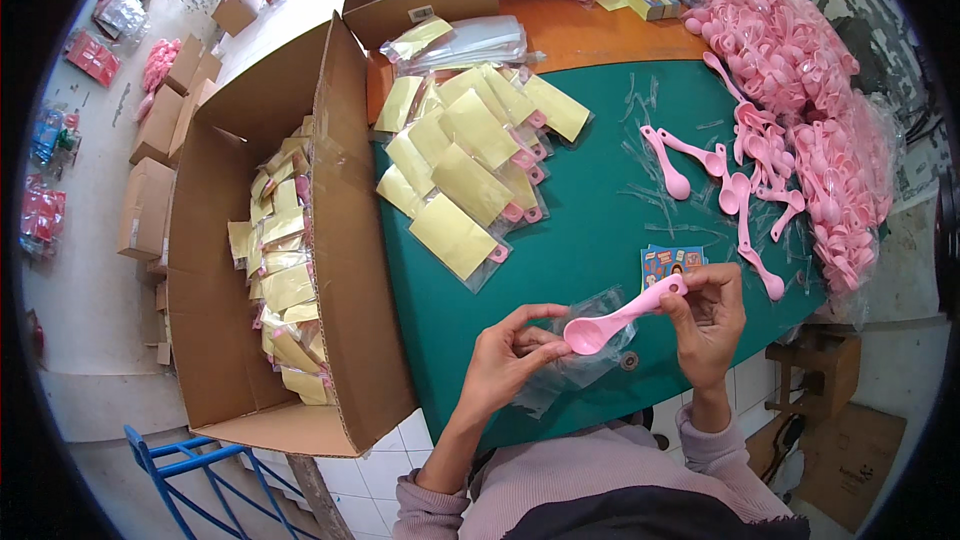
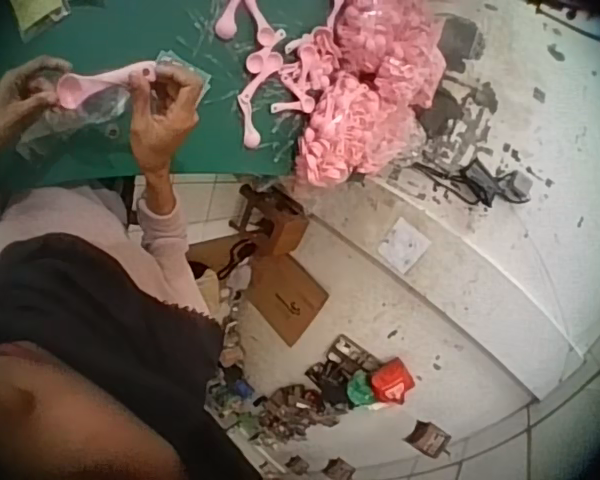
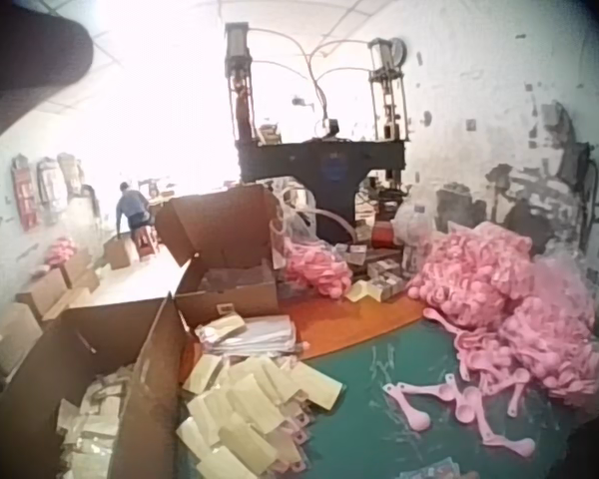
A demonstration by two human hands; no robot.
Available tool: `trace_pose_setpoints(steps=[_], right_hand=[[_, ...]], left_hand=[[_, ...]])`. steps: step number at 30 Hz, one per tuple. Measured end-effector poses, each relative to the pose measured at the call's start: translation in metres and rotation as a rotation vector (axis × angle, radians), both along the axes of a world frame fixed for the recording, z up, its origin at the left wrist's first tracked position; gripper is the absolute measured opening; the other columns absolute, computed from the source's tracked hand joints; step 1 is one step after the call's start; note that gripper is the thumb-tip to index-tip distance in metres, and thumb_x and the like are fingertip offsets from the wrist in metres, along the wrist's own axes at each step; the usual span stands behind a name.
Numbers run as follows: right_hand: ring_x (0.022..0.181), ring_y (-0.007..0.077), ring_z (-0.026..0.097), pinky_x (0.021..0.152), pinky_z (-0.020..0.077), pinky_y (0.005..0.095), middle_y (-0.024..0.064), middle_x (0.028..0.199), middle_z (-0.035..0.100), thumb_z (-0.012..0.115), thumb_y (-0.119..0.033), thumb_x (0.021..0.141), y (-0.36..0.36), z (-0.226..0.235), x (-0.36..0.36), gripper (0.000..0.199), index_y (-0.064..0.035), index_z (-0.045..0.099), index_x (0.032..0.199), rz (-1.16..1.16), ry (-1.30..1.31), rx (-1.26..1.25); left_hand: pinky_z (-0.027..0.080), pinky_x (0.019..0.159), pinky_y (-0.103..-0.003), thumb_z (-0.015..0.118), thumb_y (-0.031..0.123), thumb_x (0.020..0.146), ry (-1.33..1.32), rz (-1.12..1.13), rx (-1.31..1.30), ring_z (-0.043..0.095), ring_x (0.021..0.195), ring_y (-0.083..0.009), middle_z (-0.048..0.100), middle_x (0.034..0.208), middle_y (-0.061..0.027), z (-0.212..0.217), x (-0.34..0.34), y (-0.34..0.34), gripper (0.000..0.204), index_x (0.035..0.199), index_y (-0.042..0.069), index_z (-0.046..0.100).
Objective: The person packages items by inserting a plastic spoon, a printed card, and a cardboard backer into clear plastic sleeves by hand.
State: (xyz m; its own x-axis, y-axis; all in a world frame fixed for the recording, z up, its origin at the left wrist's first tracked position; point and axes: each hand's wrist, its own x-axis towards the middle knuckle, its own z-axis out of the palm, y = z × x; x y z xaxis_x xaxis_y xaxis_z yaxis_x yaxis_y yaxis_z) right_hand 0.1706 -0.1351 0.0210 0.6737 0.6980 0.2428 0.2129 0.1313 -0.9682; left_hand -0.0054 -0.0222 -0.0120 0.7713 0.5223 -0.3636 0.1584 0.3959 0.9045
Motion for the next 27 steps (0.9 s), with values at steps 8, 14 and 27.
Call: trace_pose_setpoints(steps=[8,14,27], right_hand=[[0.075,0.0120,0.060,0.067,0.0495,0.0228,0.0083,0.084,0.059,0.064,0.000,0.079,0.002,-0.006,-0.001,0.020,0.0013,0.048,0.090,0.147,0.031,-0.138],[0.083,0.0119,0.058,0.074,0.0501,0.0240,0.0100,0.093,0.057,0.062,0.004,0.079,0.003,0.001,0.006,0.031,0.0031,0.052,0.108,0.400,0.210,-0.193],[0.084,0.0208,0.060,0.072,0.0469,0.0282,0.0141,0.090,0.063,0.059,-0.004,0.079,0.000,0.028,0.165,0.011,0.0002,0.062,0.089,0.461,-0.244,-0.101]], left_hand=[[0.046,0.068,-0.021,0.060,0.009,0.085,-0.135,0.033,-0.018,0.060,0.081,-0.0106,0.065,0.088,-0.0086,0.000,0.010,-0.007,0.030,0.112,-0.002,0.055],[0.045,0.068,-0.021,0.051,0.018,0.091,0.048,-0.331,0.166,0.053,0.072,-0.0069,0.061,0.079,-0.0043,-0.005,0.004,-0.004,0.024,0.102,-0.002,0.060],[0.047,0.081,-0.030,0.055,0.013,0.088,-0.350,0.039,0.251,0.060,0.090,-0.0195,0.063,0.099,-0.0147,0.002,-0.006,-0.008,0.021,0.100,-0.003,0.062]])
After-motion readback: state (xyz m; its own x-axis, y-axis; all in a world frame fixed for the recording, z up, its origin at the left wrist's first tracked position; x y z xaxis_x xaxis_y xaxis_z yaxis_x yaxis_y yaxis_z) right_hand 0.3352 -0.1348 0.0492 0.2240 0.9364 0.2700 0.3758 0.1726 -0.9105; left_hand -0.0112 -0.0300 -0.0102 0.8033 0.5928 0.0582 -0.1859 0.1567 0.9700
